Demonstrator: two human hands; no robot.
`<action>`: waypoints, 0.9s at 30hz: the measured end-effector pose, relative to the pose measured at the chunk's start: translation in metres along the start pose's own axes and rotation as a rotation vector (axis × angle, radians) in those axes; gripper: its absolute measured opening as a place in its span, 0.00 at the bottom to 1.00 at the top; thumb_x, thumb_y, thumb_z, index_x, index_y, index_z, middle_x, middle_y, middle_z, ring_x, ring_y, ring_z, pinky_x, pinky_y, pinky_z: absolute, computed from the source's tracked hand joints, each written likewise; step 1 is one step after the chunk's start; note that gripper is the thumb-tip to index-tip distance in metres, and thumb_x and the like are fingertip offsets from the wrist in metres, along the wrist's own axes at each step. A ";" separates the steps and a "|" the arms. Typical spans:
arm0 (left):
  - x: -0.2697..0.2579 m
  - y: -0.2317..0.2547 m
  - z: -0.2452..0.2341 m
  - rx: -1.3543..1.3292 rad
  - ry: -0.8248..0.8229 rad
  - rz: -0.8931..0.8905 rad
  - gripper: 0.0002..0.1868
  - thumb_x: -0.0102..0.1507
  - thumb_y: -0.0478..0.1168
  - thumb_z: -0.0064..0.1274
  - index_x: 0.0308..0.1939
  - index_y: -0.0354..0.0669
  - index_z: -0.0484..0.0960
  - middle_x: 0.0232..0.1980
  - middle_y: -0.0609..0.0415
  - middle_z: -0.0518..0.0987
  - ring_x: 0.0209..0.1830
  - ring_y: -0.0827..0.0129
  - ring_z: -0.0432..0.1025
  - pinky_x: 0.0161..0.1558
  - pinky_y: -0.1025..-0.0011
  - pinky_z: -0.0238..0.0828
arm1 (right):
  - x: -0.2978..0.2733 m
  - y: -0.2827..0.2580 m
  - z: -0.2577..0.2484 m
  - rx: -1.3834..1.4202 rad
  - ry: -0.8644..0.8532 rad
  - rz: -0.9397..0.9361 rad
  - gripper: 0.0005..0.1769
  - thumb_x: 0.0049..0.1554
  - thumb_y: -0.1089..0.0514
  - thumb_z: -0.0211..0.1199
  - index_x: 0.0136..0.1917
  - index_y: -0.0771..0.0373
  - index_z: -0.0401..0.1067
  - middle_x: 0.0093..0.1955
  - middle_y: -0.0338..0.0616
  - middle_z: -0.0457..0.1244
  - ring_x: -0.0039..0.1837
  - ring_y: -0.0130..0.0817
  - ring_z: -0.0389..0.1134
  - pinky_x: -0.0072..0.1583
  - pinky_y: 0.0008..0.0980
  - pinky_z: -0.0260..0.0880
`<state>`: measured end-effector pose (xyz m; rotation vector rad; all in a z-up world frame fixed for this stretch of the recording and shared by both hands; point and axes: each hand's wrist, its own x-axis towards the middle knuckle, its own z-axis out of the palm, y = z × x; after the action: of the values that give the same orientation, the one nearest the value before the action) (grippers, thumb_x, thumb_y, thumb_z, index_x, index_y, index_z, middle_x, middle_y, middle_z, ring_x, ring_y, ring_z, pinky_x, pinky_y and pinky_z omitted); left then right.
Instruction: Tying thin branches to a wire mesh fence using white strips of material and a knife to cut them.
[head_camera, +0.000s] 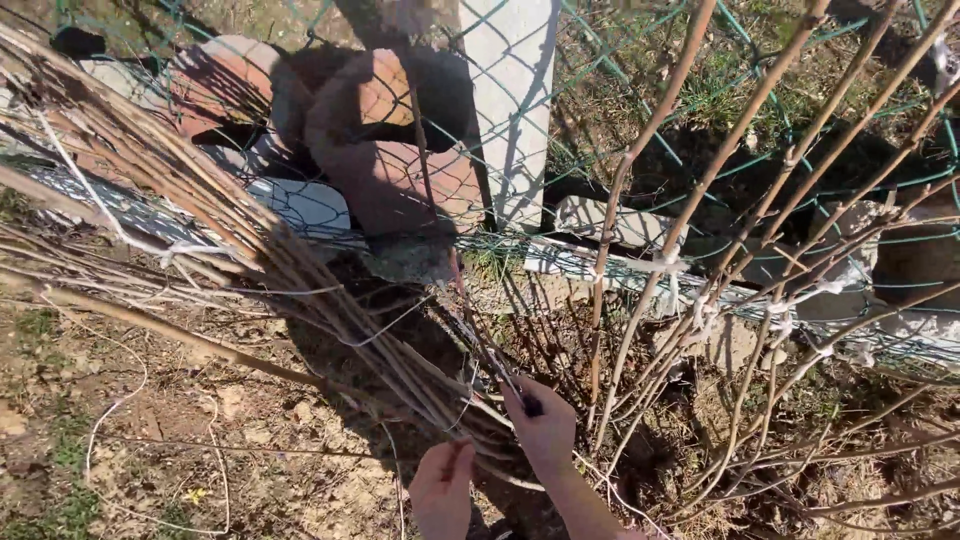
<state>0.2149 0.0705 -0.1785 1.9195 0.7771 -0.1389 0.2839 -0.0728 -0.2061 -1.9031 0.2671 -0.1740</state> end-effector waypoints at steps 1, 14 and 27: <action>0.004 0.006 -0.001 0.003 -0.007 0.008 0.10 0.61 0.44 0.60 0.40 0.46 0.92 0.29 0.56 0.83 0.27 0.71 0.70 0.32 0.74 0.69 | -0.006 0.009 -0.004 0.001 0.011 0.000 0.13 0.54 0.52 0.70 0.50 0.58 0.82 0.40 0.36 0.75 0.36 0.21 0.74 0.39 0.20 0.76; 0.038 0.036 0.023 -0.040 -0.115 0.288 0.12 0.63 0.44 0.57 0.42 0.41 0.90 0.39 0.57 0.85 0.39 0.71 0.77 0.43 0.74 0.76 | -0.028 0.045 -0.098 0.095 0.276 0.225 0.13 0.54 0.53 0.72 0.50 0.62 0.81 0.27 0.35 0.65 0.25 0.24 0.58 0.30 0.25 0.63; 0.072 0.057 0.081 0.112 0.014 0.477 0.12 0.66 0.45 0.56 0.35 0.43 0.87 0.27 0.60 0.77 0.22 0.72 0.68 0.23 0.72 0.62 | -0.019 0.027 -0.116 0.057 0.016 0.261 0.14 0.53 0.47 0.71 0.40 0.60 0.81 0.33 0.37 0.71 0.28 0.24 0.63 0.34 0.25 0.65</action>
<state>0.3230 0.0190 -0.2031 2.1598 0.3077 0.1274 0.2337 -0.1819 -0.1916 -1.7917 0.5119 -0.0212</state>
